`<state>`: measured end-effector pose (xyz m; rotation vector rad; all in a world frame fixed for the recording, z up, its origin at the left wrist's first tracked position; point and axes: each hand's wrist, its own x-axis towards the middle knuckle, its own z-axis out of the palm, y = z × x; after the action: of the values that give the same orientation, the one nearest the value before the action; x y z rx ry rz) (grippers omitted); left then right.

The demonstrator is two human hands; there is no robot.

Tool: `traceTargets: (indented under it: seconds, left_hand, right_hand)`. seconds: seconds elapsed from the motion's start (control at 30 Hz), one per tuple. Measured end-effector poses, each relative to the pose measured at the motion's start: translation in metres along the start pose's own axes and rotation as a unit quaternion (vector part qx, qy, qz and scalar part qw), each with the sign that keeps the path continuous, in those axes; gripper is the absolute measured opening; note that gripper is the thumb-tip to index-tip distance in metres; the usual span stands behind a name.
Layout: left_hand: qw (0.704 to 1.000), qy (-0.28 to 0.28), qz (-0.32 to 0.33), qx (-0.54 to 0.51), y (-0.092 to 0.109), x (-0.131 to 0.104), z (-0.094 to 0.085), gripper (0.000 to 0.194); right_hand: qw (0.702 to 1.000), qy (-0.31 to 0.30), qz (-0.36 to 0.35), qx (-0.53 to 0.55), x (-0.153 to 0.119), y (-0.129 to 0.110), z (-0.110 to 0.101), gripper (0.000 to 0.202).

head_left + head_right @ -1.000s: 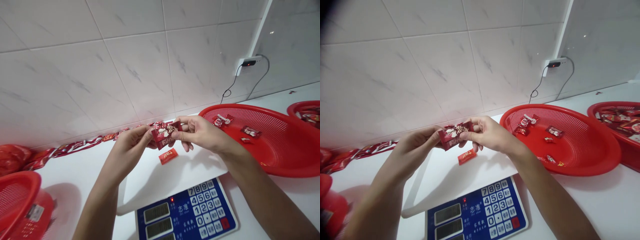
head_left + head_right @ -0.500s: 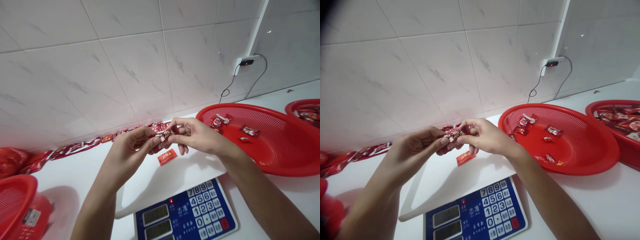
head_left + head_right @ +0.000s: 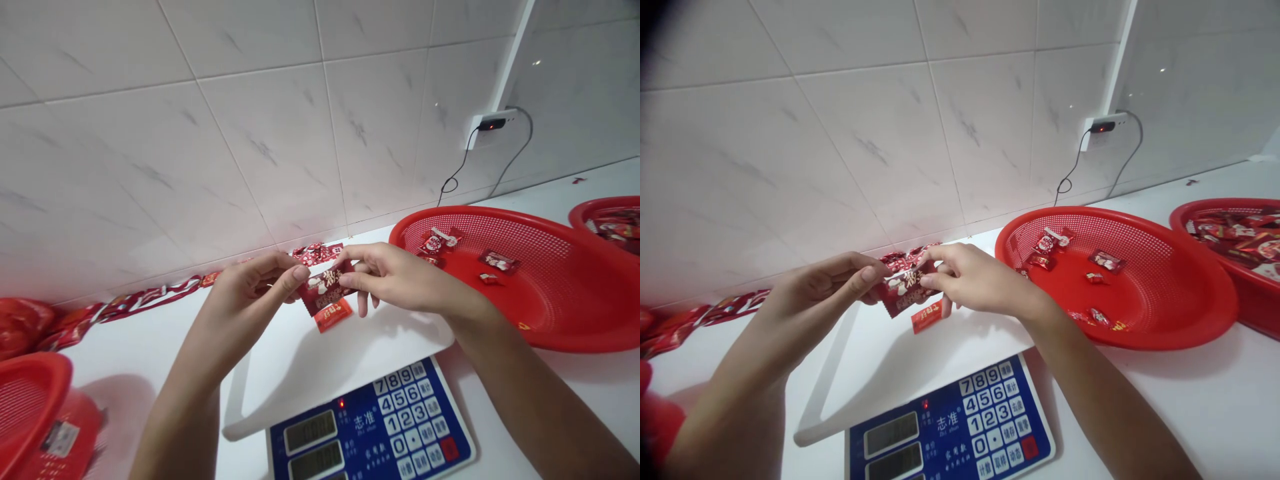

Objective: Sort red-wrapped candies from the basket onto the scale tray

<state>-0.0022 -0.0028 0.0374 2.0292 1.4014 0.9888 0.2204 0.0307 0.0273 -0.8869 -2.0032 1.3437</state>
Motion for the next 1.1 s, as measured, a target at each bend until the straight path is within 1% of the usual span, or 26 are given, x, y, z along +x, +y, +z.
traceTargets:
  seconds: [0.1,0.17,0.3,0.33,0.43,0.5,0.57,0.63,0.73,0.77,0.83,0.9,1.0,1.1]
  left_hand:
    - [0.999,-0.035,-0.017,0.014,-0.005,0.001,0.005,0.030]
    - [0.999,-0.042,-0.015,0.006,-0.007,0.002,0.008,0.027]
    - [1.000,-0.012,0.010,-0.001,-0.006,0.000,0.006,0.028]
    - [1.000,-0.001,0.018,0.002,-0.004,-0.001,0.004,0.028]
    - [0.999,0.025,0.030,0.013,0.000,-0.003,-0.004,0.026]
    - [0.999,0.028,0.025,0.013,0.002,-0.004,-0.008,0.026]
    - [0.999,0.025,0.024,0.003,0.005,-0.004,-0.009,0.025]
    - [0.999,0.020,0.033,-0.008,0.006,-0.005,-0.008,0.023]
    - [0.999,-0.001,0.031,-0.029,0.007,-0.007,-0.006,0.022]
    - [0.999,-0.016,0.022,-0.036,0.007,-0.008,-0.006,0.021]
    - [0.998,-0.056,0.006,-0.031,0.005,-0.009,-0.007,0.020]
    - [0.996,-0.091,0.001,0.001,0.004,-0.008,-0.008,0.021]
    - [0.994,-0.107,0.008,0.034,0.002,-0.005,-0.007,0.024]
    - [0.994,-0.106,0.016,0.020,0.002,-0.002,-0.006,0.027]
  right_hand:
    - [0.998,0.027,0.010,-0.061,-0.001,0.000,0.004,0.004]
    - [0.998,0.030,-0.003,-0.059,0.000,0.001,0.006,0.005]
    - [0.999,0.009,-0.038,0.023,0.005,0.005,0.006,0.000]
    - [0.999,0.014,-0.043,0.030,0.005,0.005,0.006,0.003]
    - [0.996,0.069,-0.057,0.010,-0.002,0.003,0.001,0.011]
    - [0.993,0.103,-0.054,-0.010,-0.009,-0.001,-0.003,0.015]
    - [0.993,0.110,-0.038,-0.020,-0.015,-0.005,-0.007,0.017]
    - [0.995,0.092,-0.025,-0.024,-0.018,-0.007,-0.007,0.019]
    - [0.998,0.034,-0.042,-0.019,-0.015,-0.007,-0.002,0.018]
    - [0.998,0.027,-0.049,-0.024,-0.012,-0.006,0.000,0.016]
    - [0.996,0.044,-0.052,-0.062,-0.008,-0.005,0.005,0.014]
    - [0.989,0.070,-0.042,-0.126,-0.003,-0.005,0.009,0.012]
    - [0.982,0.065,-0.035,-0.176,0.000,-0.005,0.016,0.013]
    - [0.986,0.071,-0.045,-0.142,-0.003,-0.006,0.022,0.016]
